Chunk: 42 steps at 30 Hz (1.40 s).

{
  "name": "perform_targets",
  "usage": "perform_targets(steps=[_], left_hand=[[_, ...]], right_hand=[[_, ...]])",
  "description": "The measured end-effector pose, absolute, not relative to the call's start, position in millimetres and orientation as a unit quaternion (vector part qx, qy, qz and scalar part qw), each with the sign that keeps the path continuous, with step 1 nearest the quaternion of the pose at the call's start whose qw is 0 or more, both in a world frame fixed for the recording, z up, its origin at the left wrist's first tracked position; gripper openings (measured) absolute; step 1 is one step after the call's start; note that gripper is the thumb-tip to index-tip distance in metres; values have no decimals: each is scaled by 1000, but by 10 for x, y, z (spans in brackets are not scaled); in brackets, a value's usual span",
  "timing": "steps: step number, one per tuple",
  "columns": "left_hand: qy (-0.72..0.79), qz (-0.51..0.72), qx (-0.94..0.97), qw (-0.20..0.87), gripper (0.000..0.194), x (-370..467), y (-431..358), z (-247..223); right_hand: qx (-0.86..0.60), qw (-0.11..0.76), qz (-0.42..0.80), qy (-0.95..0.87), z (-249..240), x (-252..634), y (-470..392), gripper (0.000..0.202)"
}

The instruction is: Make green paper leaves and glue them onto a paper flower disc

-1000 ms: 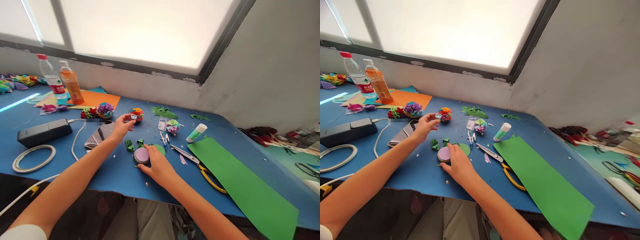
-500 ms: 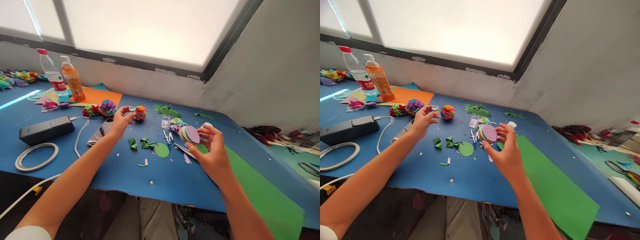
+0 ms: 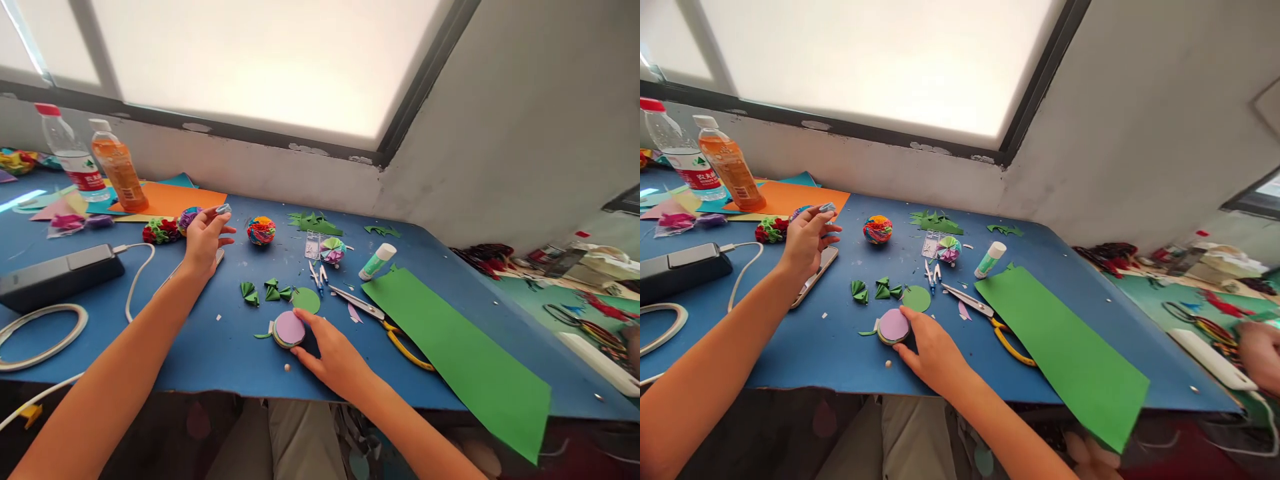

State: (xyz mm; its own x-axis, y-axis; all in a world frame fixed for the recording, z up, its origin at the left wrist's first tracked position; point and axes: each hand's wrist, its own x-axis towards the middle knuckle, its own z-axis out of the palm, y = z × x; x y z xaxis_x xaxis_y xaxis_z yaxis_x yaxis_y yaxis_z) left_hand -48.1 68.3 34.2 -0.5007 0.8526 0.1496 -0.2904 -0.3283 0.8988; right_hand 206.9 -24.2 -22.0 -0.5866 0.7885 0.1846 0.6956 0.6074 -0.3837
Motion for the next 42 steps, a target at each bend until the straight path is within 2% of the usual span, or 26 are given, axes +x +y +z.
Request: perform_targets(steps=[4, 6, 8, 11, 14, 18, 20, 24, 28, 33, 37, 42], left_hand=[[451, 740, 325, 379, 29, -474, 672, 339], [457, 736, 327, 376, 28, -472, 669, 335], [462, 735, 327, 373, 26, -474, 663, 338], [465, 734, 327, 371, 24, -473, 649, 353], [467, 732, 327, 373, 24, -463, 634, 366], [470, 730, 330, 371, 24, -449, 620, 366], [472, 730, 329, 369, 24, -447, 616, 363], [476, 730, 325, 367, 23, -441, 606, 369], [483, 725, 327, 366, 22, -429, 590, 388], [491, 727, 325, 355, 21, -420, 581, 390], [493, 719, 342, 352, 20, -406, 593, 355], [500, 719, 358, 324, 25, -389, 617, 297]], right_hand=[[-403, 123, 123, -899, -99, 2122, -208, 58], [-412, 133, 79, -898, -72, 2277, -126, 50], [-464, 159, 2, -871, -68, 2538, -15, 41], [-609, 137, -89, -776, -60, 3026, 108, 45], [-670, 78, -61, -736, 9, 3421, 84, 39], [-698, 85, -85, -706, 212, 3667, -93, 35], [-721, 142, -159, -660, 353, 3732, -180, 37], [-709, 311, -345, -531, 673, 3843, -309, 38], [-659, 380, -428, -488, 932, 3865, -363, 34], [-630, 364, -412, -549, 1173, 3686, -233, 33], [-554, 356, -382, -649, 1392, 3332, 183, 28], [-411, 295, -212, -836, 1412, 2559, 871, 31]])
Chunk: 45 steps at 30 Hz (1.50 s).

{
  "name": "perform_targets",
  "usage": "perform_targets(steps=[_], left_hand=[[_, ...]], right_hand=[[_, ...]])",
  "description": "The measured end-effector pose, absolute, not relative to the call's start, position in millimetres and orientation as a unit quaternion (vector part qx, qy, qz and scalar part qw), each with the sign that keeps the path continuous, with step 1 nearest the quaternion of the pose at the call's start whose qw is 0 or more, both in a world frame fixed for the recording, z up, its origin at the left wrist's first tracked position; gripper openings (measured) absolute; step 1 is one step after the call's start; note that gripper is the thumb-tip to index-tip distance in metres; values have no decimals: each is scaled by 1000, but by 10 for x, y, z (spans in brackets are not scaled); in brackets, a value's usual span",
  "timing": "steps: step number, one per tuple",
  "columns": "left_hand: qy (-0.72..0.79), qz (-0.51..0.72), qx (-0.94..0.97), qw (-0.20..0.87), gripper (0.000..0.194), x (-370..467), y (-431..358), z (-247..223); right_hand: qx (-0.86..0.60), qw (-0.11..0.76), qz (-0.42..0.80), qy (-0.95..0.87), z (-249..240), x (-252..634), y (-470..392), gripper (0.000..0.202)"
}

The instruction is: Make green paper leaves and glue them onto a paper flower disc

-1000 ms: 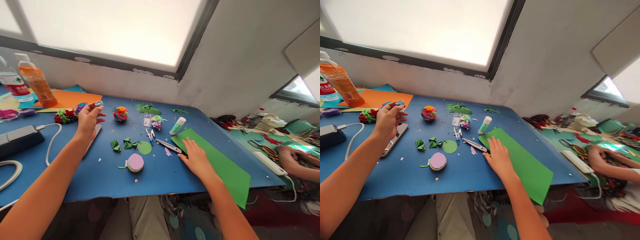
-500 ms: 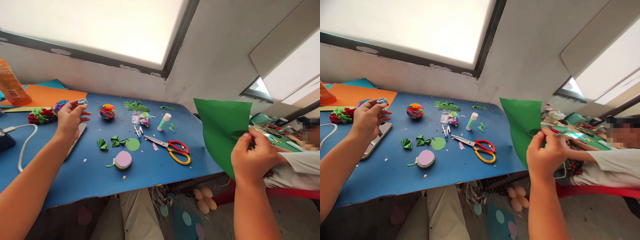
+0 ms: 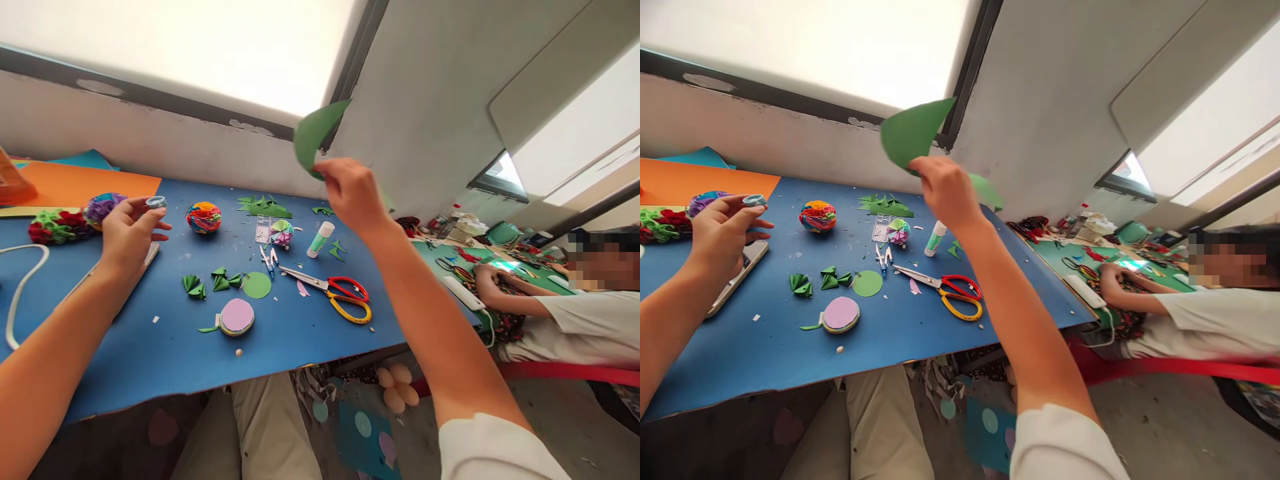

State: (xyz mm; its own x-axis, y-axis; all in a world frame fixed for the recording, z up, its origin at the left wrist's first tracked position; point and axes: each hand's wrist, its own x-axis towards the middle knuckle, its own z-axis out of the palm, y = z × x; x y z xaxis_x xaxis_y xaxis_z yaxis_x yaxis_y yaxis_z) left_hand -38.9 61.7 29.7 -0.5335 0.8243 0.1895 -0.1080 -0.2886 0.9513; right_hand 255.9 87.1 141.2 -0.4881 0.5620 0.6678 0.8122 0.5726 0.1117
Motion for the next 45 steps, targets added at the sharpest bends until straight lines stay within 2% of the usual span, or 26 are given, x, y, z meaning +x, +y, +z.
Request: perform_targets(steps=[6, 11, 14, 18, 21, 24, 28, 37, 42, 44, 45], left_hand=[[430, 771, 396, 251, 27, -381, 599, 256], [493, 666, 500, 253, 28, -349, 629, 135], [513, 614, 534, 274, 28, -312, 630, 84], [548, 538, 576, 280, 32, -269, 606, 56], [584, 454, 626, 246, 35, -255, 583, 30], [593, 401, 673, 189, 33, -241, 548, 2], [568, 355, 725, 160, 28, -206, 513, -33], [504, 411, 705, 283, 26, -173, 550, -69], [473, 444, 662, 375, 26, -134, 557, -15], [455, 441, 658, 408, 26, -105, 539, 0], [447, 435, 657, 424, 26, -91, 522, 1]], right_hand=[[-404, 161, -1, -901, 606, 1611, 1133, 34], [-386, 99, 54, -915, 135, 1362, 844, 24], [-434, 107, 51, -893, 178, 1730, 508, 24], [-636, 117, -13, -762, 286, 2723, 88, 24], [-760, 83, -46, -643, 277, 3376, -73, 21], [-808, 44, -29, -587, 239, 3673, -112, 20], [-829, 4, -5, -559, 238, 3714, -57, 17], [-816, -71, -19, -573, 301, 3652, 53, 17], [-783, -53, -36, -618, 551, 3440, -32, 23], [-727, -20, -12, -686, 605, 3235, -50, 21], [-678, 25, 6, -735, 606, 3105, -45, 19]])
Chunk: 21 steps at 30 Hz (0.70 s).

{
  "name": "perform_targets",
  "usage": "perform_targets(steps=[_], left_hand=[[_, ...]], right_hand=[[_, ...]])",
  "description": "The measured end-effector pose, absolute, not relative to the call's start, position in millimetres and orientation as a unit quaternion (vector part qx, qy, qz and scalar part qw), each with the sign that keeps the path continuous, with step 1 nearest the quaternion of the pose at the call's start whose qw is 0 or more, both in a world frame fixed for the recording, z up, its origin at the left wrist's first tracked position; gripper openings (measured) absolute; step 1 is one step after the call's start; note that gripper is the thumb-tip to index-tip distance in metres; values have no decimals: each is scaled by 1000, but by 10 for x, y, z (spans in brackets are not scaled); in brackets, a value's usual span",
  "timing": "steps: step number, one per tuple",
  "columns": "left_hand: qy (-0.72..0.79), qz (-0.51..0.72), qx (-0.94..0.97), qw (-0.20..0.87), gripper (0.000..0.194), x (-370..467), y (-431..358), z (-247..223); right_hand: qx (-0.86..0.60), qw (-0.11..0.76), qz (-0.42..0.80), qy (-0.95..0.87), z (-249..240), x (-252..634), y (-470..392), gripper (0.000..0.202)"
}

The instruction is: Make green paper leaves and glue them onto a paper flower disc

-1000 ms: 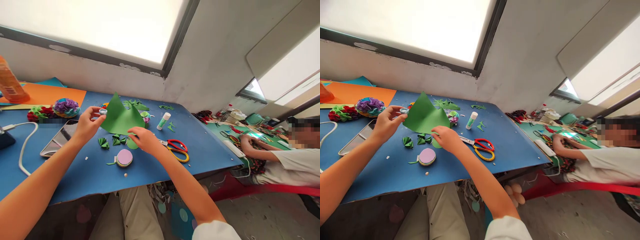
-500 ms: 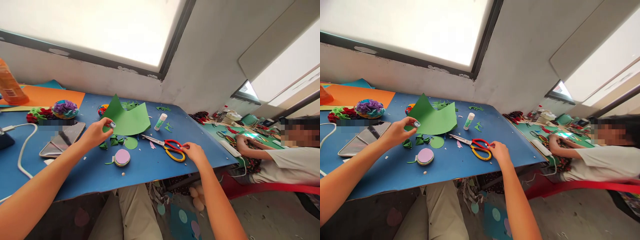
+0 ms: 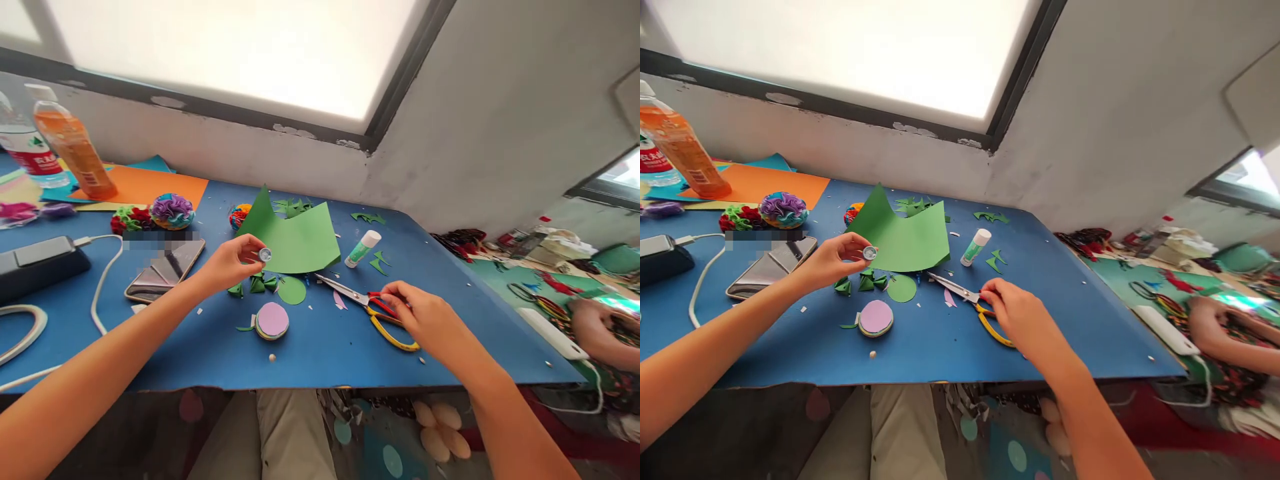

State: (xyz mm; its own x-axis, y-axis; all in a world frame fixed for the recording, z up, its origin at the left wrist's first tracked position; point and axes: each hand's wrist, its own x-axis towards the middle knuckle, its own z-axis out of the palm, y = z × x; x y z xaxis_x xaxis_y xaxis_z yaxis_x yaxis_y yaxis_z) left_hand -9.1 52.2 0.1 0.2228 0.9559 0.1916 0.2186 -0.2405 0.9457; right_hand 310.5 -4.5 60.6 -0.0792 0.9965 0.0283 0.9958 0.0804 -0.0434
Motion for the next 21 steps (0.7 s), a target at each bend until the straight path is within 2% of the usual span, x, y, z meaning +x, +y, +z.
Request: perform_targets(steps=[3, 6, 10, 13, 16, 21], left_hand=[[429, 414, 651, 470, 25, -62, 445, -39], [420, 414, 642, 489, 25, -60, 373, -137], [431, 419, 655, 458, 23, -65, 333, -233], [443, 412, 667, 434, 22, -52, 313, -255], [443, 387, 681, 436, 20, -25, 281, -274], [410, 356, 702, 461, 21, 15, 235, -290]], right_hand=[[-511, 160, -7, -845, 505, 2665, 52, 16], [-363, 230, -68, -900, 322, 2284, 254, 16], [-283, 274, -137, -909, 128, 2069, 477, 15], [-268, 298, -128, -907, 55, 2099, 503, 11], [-254, 316, -123, -906, 35, 2168, 462, 16], [-189, 296, -125, -928, 59, 2225, 398, 22]])
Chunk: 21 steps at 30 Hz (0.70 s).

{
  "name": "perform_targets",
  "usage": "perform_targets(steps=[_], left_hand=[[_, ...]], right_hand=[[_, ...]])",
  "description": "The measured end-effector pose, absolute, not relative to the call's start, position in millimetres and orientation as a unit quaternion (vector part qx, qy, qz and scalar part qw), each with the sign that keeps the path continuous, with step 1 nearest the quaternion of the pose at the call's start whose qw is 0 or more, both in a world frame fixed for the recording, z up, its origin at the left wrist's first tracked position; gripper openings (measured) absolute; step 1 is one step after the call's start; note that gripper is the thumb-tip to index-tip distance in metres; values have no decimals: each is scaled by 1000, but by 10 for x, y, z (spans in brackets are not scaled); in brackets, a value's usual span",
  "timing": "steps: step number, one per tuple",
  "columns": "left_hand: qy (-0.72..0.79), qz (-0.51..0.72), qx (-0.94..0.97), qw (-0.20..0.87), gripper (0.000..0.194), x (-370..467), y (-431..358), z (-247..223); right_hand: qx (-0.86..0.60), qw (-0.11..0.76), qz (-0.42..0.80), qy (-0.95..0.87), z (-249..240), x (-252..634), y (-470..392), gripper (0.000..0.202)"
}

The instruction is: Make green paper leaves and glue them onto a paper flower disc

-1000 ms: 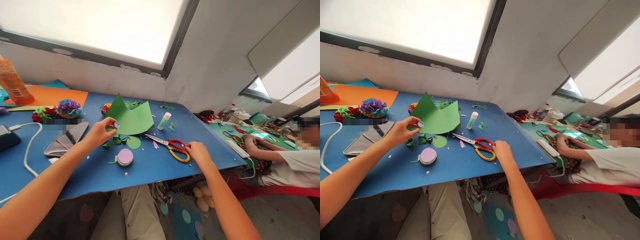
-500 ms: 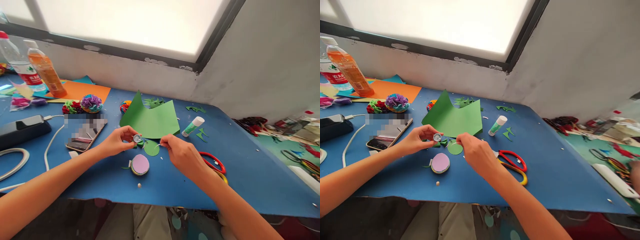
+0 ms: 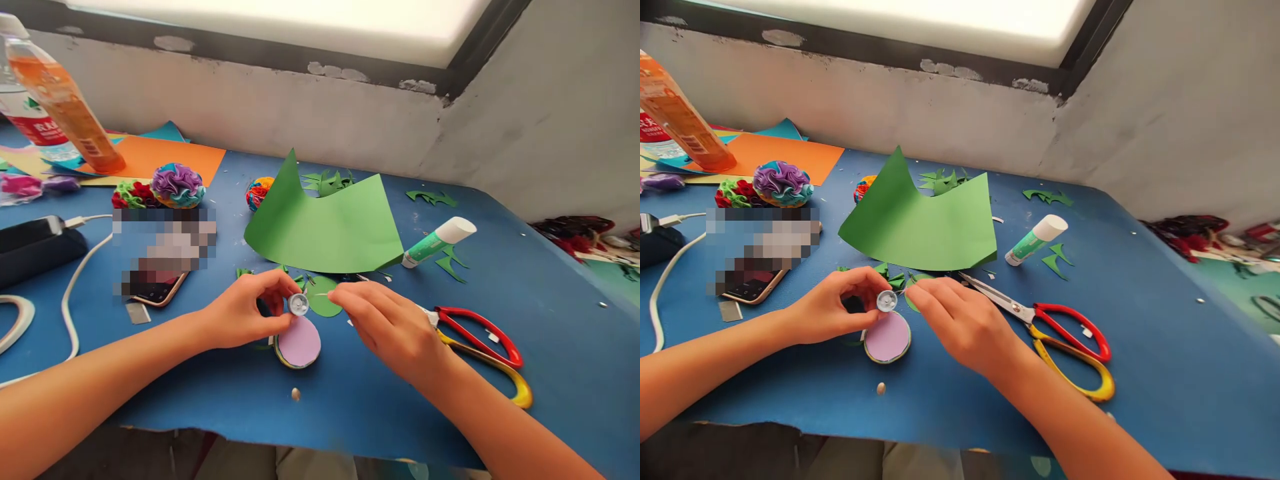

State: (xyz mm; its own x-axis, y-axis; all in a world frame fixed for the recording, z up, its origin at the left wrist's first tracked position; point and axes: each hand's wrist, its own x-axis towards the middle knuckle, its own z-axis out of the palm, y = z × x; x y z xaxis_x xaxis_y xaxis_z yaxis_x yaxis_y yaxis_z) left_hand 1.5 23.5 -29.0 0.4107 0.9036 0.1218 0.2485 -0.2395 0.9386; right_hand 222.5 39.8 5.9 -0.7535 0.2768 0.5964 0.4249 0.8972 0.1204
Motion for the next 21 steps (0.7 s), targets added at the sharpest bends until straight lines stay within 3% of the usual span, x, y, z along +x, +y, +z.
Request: perform_targets(steps=[10, 21], left_hand=[[409, 371, 719, 422, 25, 4, 227, -246], [375, 341, 815, 282, 27, -91, 205, -227]], right_hand=[[-182, 265, -128, -938, 53, 2215, 387, 20], [-238, 287, -45, -927, 30, 2204, 302, 24]])
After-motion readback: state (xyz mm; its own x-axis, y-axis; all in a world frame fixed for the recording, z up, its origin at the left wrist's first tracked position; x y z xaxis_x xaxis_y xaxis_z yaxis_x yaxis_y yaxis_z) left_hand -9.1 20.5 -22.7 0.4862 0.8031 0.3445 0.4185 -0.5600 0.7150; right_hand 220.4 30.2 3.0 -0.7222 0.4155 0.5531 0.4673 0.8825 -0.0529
